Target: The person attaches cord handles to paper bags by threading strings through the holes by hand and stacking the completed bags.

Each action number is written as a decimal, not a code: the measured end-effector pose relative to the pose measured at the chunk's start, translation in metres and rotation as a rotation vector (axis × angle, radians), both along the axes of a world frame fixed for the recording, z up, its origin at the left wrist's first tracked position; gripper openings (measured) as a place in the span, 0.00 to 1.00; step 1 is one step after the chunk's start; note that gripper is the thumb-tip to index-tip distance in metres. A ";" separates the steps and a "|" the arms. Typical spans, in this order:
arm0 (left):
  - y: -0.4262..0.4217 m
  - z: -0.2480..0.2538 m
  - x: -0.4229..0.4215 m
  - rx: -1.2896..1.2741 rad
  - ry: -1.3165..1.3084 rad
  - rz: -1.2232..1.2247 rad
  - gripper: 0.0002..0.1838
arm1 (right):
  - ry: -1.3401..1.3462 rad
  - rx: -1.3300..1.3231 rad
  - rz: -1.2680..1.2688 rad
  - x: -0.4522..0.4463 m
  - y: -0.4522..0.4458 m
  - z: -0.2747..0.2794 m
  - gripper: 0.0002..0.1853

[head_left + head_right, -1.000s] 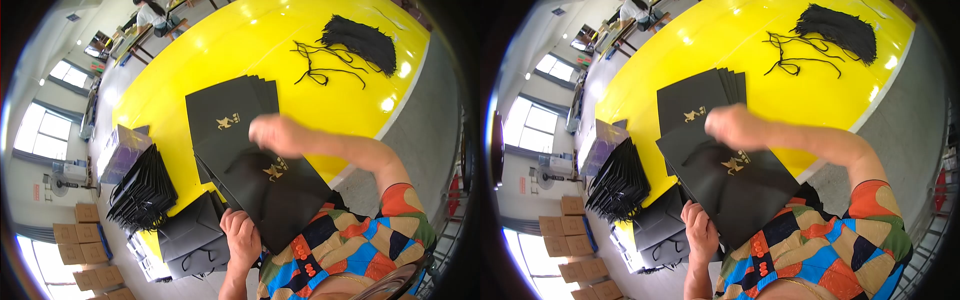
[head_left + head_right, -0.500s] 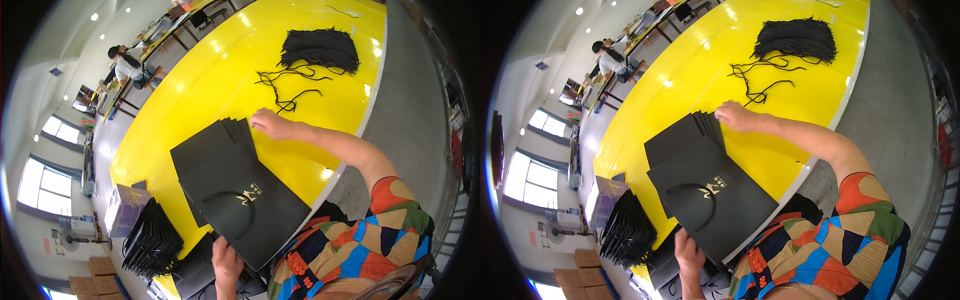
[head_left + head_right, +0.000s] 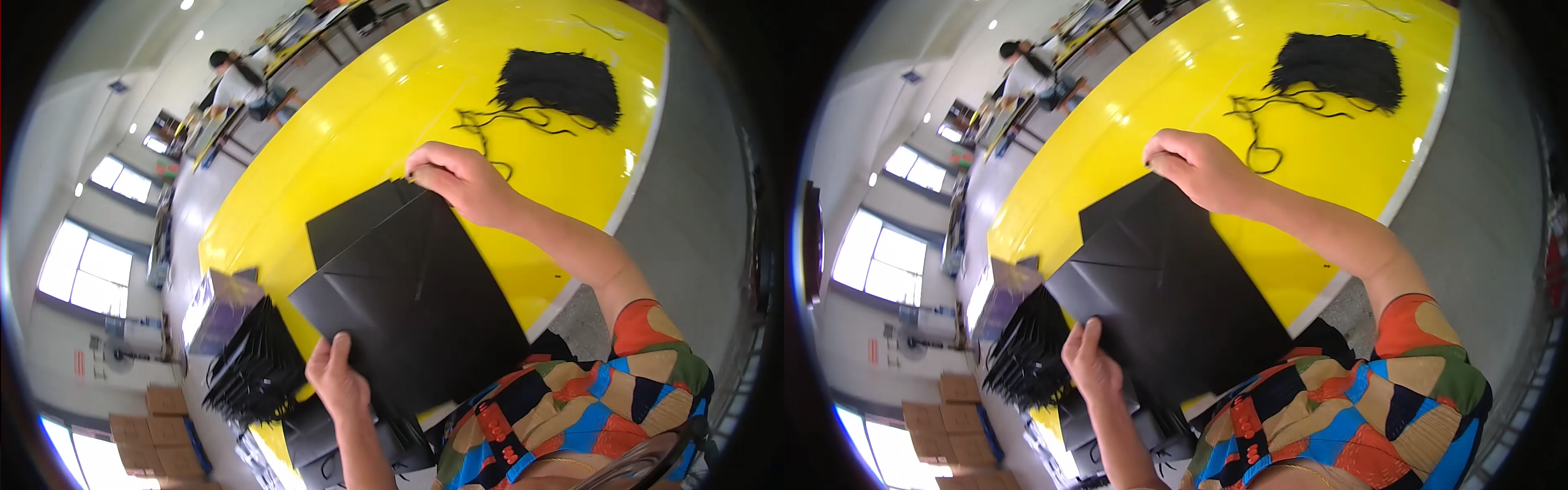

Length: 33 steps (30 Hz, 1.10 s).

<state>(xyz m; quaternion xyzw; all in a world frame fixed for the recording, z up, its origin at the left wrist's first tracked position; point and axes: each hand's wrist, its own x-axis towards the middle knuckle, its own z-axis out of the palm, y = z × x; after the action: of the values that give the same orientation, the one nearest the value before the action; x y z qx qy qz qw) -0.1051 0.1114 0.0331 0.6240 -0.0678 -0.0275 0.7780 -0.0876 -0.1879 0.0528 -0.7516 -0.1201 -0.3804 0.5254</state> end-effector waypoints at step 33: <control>-0.001 0.010 -0.050 0.682 -0.729 0.194 0.18 | 0.031 -0.470 0.433 -0.056 0.136 -0.001 0.10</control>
<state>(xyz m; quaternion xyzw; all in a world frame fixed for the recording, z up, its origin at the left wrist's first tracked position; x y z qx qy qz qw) -0.1550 0.1104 0.0426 0.8150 -0.2637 0.2439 0.4547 -0.1435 -0.0523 0.0521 -0.8151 -0.3538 -0.2101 0.4077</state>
